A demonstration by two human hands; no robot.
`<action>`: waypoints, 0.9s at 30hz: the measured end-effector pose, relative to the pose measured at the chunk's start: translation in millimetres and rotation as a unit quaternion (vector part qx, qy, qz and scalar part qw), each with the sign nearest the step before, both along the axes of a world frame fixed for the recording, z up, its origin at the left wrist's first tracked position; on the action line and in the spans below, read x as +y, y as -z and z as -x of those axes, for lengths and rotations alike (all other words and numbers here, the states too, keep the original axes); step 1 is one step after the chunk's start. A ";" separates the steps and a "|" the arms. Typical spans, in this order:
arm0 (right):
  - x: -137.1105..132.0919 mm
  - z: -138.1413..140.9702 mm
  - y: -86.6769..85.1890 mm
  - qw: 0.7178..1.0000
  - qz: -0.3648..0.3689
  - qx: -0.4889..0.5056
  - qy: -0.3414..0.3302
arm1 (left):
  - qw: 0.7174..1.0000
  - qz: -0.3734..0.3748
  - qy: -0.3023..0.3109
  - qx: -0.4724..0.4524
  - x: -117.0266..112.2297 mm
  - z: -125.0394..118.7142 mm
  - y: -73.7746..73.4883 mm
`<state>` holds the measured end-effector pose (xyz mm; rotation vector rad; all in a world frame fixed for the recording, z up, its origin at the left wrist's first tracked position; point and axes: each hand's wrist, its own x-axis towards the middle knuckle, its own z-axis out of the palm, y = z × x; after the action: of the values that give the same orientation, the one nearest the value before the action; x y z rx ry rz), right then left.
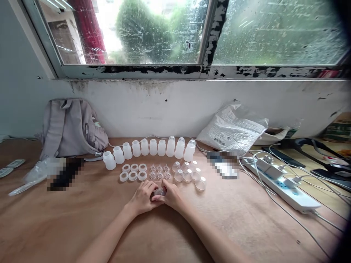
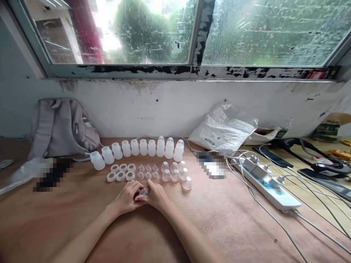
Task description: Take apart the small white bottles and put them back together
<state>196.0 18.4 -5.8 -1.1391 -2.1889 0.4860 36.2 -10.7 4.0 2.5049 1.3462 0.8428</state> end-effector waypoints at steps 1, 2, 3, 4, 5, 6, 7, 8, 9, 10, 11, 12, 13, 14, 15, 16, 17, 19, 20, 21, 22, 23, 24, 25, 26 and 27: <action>0.0 -0.3 -1.0 1.000 0.002 0.009 -0.004 | 1.000 -0.003 -0.012 0.002 -0.9 0.8 -0.1; 0.0 -0.6 -1.9 1.000 0.002 0.020 -0.007 | 1.000 -0.005 -0.024 0.005 -2.1 2.1 -0.4; 0.1 -0.8 -2.7 0.999 -0.001 0.031 -0.007 | 0.999 -0.008 -0.036 0.008 -3.8 4.1 -0.7; 0.1 -0.8 -3.4 0.999 -0.005 0.041 -0.002 | 0.999 -0.012 -0.048 0.012 -5.9 7.0 -1.0; 0.3 -0.8 -3.7 0.999 -0.008 0.049 0.004 | 0.998 -0.016 -0.062 0.015 -8.1 10.9 -1.0; 0.5 -0.7 -3.8 0.998 -0.010 0.054 0.012 | 0.997 -0.022 -0.078 0.018 -10.5 16.0 -0.7; 0.8 -0.5 -3.5 0.998 -0.012 0.054 0.018 | 0.995 -0.028 -0.098 0.021 -12.9 22.3 0.2; 1.2 -0.2 -2.9 0.999 -0.012 0.049 0.019 | 0.992 -0.034 -0.122 0.025 -15.0 29.7 1.6; 1.6 0.2 -2.0 0.999 -0.010 0.040 0.017 | 0.988 -0.038 -0.149 0.030 -16.8 38.0 3.4; 2.0 0.7 -0.9 0.999 -0.009 0.029 0.013 | 0.982 -0.039 -0.179 0.036 -18.3 46.9 5.3; 2.4 1.2 0.3 1.000 -0.008 0.017 0.009 | 0.976 -0.040 -0.209 0.041 -19.4 56.0 7.3; 2.7 1.7 1.5 1.000 -0.009 0.006 0.006 | 0.970 -0.040 -0.235 0.046 -20.1 64.9 9.1; 2.9 2.2 2.7 1.000 -0.012 -0.002 0.003 | 0.964 -0.041 -0.258 0.050 -20.7 73.0 10.6; 3.0 2.6 3.8 1.000 -0.016 -0.007 -0.001 | 0.959 -0.043 -0.276 0.054 -21.0 80.2 11.7; 3.1 2.8 4.8 1.000 -0.022 -0.009 -0.005 | 0.954 -0.045 -0.292 0.059 -21.2 86.1 12.5; 3.2 2.9 5.8 1.000 -0.027 -0.010 -0.010 | 0.949 -0.045 -0.306 0.065 -21.3 90.6 12.9; 3.4 2.8 6.7 0.999 -0.033 -0.008 -0.014 | 0.944 -0.041 -0.320 0.072 -21.5 93.9 13.1; 4.4 2.3 8.5 0.999 -0.043 -0.001 -0.015 | 0.934 -0.025 -0.347 0.086 -22.1 97.2 13.1; 5.1 2.1 9.3 0.999 -0.045 0.002 -0.012 | 0.929 -0.015 -0.358 0.092 -22.6 97.6 13.0; 6.1 2.0 10.1 0.999 -0.045 0.002 -0.009 | 0.925 -0.007 -0.368 0.096 -23.2 97.5 12.9; 7.3 2.1 10.7 0.999 -0.043 -0.001 -0.006 | 0.921 -0.001 -0.377 0.099 -23.9 97.1 12.8; 8.5 2.5 11.3 0.999 -0.041 -0.004 -0.002 | 0.917 0.001 -0.385 0.102 -24.7 96.7 12.8; 9.6 3.3 11.7 0.999 -0.039 -0.010 0.001 | 0.914 0.001 -0.393 0.104 -25.4 96.3 13.0; 10.5 4.5 11.9 0.999 -0.037 -0.017 0.006 | 0.910 0.000 -0.401 0.107 -25.9 96.1 13.4; 11.2 6.2 12.0 0.999 -0.036 -0.026 0.011 | 0.906 -0.001 -0.409 0.109 -26.3 96.0 14.0; 11.5 8.2 11.9 0.999 -0.034 -0.036 0.018 | 0.901 -0.002 -0.419 0.110 -26.4 96.1 14.9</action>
<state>187.8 29.9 -17.7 -1.1730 -2.2254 0.3581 -60.0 -37.1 -10.9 2.0035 2.5658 0.6692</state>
